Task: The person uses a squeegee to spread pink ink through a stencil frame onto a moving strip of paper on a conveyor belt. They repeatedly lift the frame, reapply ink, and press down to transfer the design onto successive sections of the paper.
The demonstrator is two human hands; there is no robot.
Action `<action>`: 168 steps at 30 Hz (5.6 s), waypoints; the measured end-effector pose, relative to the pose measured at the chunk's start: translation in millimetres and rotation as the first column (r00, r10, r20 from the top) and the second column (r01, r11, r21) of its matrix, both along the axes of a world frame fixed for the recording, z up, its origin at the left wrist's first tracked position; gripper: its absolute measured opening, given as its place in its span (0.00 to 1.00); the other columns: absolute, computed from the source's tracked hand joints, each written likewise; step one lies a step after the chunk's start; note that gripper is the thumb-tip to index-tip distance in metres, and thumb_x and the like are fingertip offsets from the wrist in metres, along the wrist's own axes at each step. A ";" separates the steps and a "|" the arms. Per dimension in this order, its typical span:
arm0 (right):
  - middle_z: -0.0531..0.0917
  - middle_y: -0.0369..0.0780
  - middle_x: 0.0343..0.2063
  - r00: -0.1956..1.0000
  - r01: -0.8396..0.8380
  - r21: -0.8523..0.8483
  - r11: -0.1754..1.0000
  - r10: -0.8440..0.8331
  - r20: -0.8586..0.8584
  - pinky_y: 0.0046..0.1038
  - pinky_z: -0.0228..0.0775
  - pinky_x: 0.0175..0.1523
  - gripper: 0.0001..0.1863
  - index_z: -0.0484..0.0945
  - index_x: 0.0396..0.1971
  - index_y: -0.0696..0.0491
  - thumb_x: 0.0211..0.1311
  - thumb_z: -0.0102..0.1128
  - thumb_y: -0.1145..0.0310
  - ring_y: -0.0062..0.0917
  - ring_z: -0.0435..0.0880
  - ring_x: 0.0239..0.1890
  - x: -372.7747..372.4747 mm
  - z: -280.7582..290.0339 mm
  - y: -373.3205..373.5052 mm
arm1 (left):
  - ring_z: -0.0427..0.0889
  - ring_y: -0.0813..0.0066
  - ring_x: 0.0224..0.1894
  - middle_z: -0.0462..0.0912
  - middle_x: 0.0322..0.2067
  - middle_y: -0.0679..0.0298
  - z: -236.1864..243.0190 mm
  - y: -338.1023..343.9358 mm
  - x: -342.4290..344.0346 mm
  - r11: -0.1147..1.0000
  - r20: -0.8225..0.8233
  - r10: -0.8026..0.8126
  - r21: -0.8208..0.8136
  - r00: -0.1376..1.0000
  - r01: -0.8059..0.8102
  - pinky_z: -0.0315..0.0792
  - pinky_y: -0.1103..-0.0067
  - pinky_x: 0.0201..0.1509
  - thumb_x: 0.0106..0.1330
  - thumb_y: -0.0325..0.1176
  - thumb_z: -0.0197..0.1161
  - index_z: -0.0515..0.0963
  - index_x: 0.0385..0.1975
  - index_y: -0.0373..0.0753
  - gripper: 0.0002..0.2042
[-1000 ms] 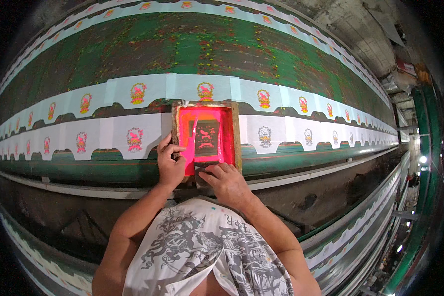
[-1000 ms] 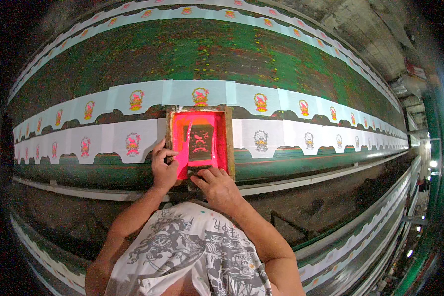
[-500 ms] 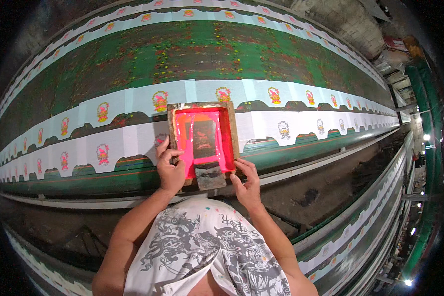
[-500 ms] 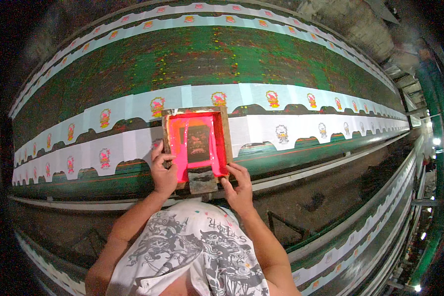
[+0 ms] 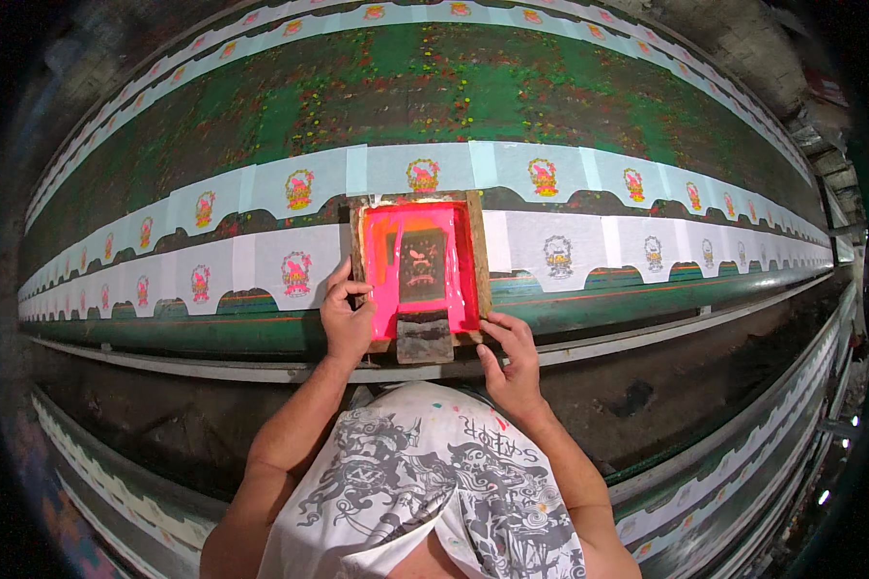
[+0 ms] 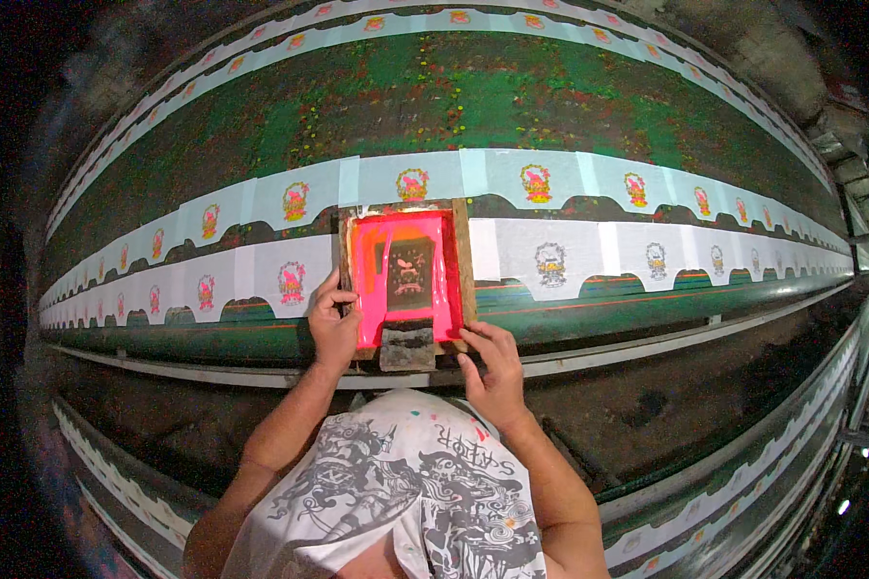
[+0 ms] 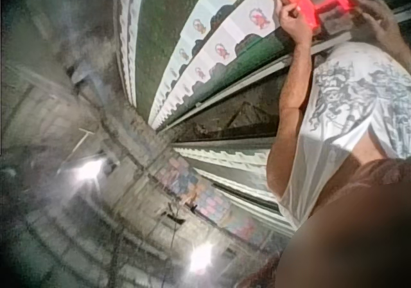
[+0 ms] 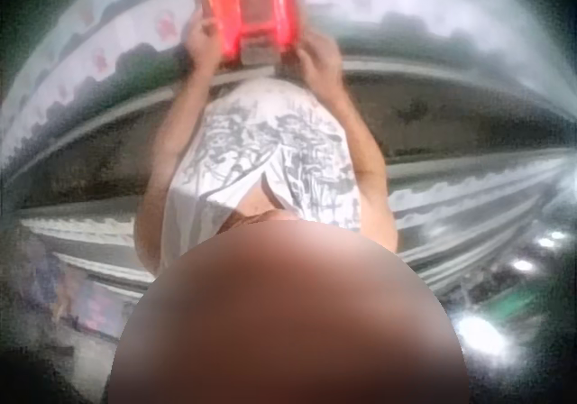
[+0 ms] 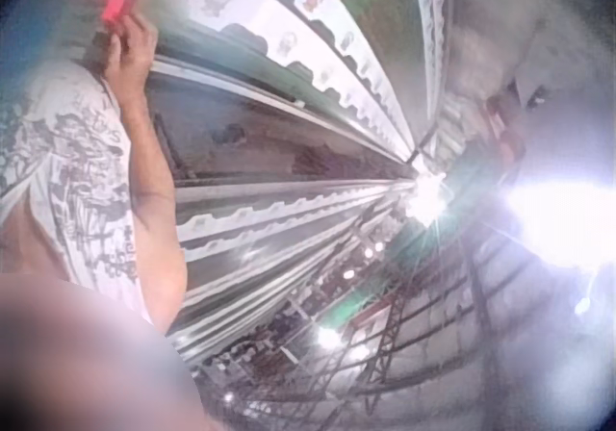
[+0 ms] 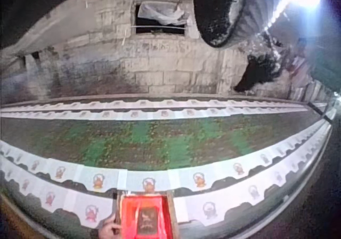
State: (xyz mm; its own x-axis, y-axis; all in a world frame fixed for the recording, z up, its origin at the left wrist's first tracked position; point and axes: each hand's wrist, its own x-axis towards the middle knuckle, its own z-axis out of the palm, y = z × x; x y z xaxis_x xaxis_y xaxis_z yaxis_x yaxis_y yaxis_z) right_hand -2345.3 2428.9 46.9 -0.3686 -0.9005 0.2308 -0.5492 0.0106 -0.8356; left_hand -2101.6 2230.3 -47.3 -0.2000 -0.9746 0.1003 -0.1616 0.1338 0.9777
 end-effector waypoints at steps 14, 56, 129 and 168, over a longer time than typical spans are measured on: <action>0.87 0.46 0.57 0.794 -0.458 0.137 0.878 0.473 -0.382 0.47 0.79 0.66 0.23 0.89 0.56 0.55 0.59 0.72 0.69 0.44 0.87 0.61 19.1 23.4 -53.4 | 0.75 0.50 0.80 0.77 0.76 0.40 1.4 2.8 -1.3 0.999 0.133 0.002 -0.052 0.991 0.005 0.66 0.62 0.83 0.58 0.14 0.69 0.86 0.38 0.36 0.11; 0.88 0.42 0.51 0.718 -0.409 0.166 0.897 0.429 -0.549 0.45 0.80 0.56 0.22 0.89 0.56 0.52 0.59 0.68 0.74 0.41 0.88 0.50 13.2 6.6 -105.0 | 0.77 0.44 0.77 0.79 0.73 0.40 11.6 5.1 -8.6 0.994 0.148 0.023 -0.113 0.989 -0.006 0.68 0.59 0.81 0.57 0.14 0.67 0.86 0.35 0.38 0.11; 0.87 0.50 0.62 0.998 0.029 0.029 0.999 -0.031 0.059 0.43 0.75 0.73 0.22 0.87 0.62 0.58 0.69 0.72 0.78 0.45 0.85 0.66 -241.7 -16.1 94.2 | 0.75 0.48 0.81 0.77 0.75 0.39 -1.7 100.2 -238.2 1.000 0.058 -0.004 -0.016 0.998 0.005 0.65 0.62 0.84 0.56 0.13 0.69 0.86 0.36 0.36 0.12; 0.89 0.48 0.44 0.658 -0.493 0.434 0.754 0.650 -0.381 0.49 0.84 0.58 0.19 0.91 0.53 0.56 0.62 0.67 0.78 0.49 0.90 0.52 -252.4 57.2 -48.3 | 0.75 0.46 0.79 0.78 0.75 0.39 0.2 103.2 -244.2 0.995 0.129 -0.013 -0.095 0.992 0.026 0.68 0.61 0.82 0.56 0.15 0.69 0.87 0.36 0.38 0.11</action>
State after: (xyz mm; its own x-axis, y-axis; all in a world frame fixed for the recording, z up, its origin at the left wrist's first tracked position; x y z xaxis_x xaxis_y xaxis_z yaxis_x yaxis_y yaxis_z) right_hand -2597.7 2380.6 104.1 0.3332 -0.9408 -0.0617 -0.8419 -0.2674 -0.4687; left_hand -2345.8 2333.5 -47.1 -0.2361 -0.9575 0.1659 -0.2811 0.2307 0.9315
